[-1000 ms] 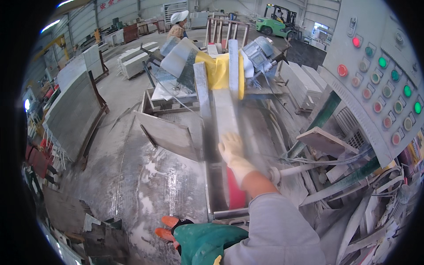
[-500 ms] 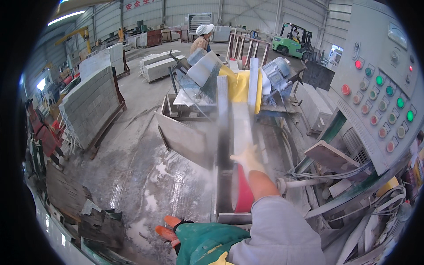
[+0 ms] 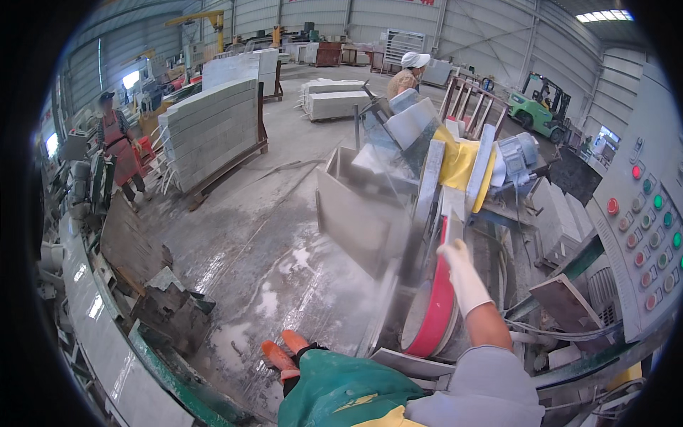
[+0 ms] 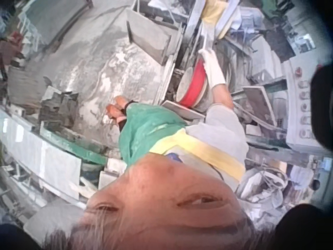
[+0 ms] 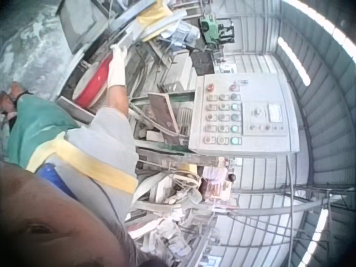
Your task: The person repeatedly wipes a long, flat, light-colored surface on a conveyor or table using a cloth or sponge. They move along the surface, wiping different sections in a repetitive manner. The person is wearing gloves and an apron.
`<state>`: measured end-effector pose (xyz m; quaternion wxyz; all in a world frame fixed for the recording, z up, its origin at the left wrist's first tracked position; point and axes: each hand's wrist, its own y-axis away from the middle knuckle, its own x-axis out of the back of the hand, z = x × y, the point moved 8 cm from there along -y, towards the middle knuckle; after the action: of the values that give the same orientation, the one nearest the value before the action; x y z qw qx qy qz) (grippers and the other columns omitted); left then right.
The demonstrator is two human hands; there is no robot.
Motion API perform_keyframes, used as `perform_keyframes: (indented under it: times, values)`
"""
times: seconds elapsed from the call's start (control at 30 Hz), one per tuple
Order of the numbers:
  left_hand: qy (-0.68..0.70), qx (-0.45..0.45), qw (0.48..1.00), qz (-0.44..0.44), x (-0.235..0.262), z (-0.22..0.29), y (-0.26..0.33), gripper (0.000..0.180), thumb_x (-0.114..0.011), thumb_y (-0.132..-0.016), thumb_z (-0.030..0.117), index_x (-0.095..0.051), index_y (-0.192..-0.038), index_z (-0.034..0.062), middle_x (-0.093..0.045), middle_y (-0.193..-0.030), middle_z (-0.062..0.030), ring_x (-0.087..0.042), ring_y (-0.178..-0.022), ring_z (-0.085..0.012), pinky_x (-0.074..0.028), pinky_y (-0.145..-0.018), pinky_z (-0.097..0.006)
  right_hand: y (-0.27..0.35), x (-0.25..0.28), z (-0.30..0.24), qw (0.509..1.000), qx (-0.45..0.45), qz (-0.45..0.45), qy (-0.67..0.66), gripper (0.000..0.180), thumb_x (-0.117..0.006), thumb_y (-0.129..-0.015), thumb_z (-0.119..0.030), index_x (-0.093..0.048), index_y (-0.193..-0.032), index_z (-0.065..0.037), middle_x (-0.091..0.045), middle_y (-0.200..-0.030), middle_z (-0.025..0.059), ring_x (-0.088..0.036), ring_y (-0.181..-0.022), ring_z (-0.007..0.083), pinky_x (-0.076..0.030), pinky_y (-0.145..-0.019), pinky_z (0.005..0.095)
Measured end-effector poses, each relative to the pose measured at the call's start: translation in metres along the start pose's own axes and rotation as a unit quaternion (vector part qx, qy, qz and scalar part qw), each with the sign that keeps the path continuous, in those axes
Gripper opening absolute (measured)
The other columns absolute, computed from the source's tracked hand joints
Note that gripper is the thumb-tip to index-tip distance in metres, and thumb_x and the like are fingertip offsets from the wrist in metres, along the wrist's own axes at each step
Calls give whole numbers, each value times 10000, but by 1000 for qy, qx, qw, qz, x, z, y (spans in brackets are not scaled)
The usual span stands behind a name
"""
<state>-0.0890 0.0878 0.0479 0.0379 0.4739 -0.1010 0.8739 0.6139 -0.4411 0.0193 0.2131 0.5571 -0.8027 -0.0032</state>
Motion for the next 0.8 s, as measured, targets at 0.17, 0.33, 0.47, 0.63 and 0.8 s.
perform_keyframes:
  times: [0.17,0.33,0.47,0.63,0.8]
  values:
    - [150,73,984,56,-20,1,-22,680,-624,-923,269,-310,-1472,20,-328,-1493,-248,-342,-1357,-375,-272,-1135,-427,13,-40,-38,982,-79,-47,-166,842,-735,-631,-246,-440,-1408,-383,-453,-1416,66,-514,-859,285,-480,-684,422]
    - [532,9,847,6,-109,79,-43,267,-462,-974,80,-555,-1197,-33,-618,-1131,-136,-589,-1018,-180,-491,-870,-311,75,-156,-72,952,16,-266,-150,783,-699,-677,-87,-468,-1404,-261,-512,-902,33,-410,-507,125,-347,-416,271]
    - [723,55,647,-237,-164,176,-38,362,-513,-982,201,-462,-1311,60,-554,-1114,-121,-567,-972,-233,-486,-832,-382,185,-262,-87,872,46,-485,-34,739,-681,-672,-41,-501,-1375,-181,-606,-966,-7,-481,-607,69,-412,-486,199]
    - [792,185,537,-226,-171,180,-25,589,-492,-1000,308,-243,-1473,59,-328,-1485,-226,-386,-1345,-366,-407,-1067,-477,384,-320,-93,672,240,-691,114,736,-678,-627,-42,-534,-1347,-95,-620,-1176,101,-612,-886,166,-504,-777,271]
    - [861,178,470,-82,-131,91,-28,407,-550,-935,160,-451,-1306,27,-533,-1262,-158,-533,-1184,-286,-476,-994,-421,595,-306,-66,251,600,-735,190,687,-749,-610,-159,-574,-1273,-124,-534,-1328,117,-527,-1178,269,-497,-970,374]
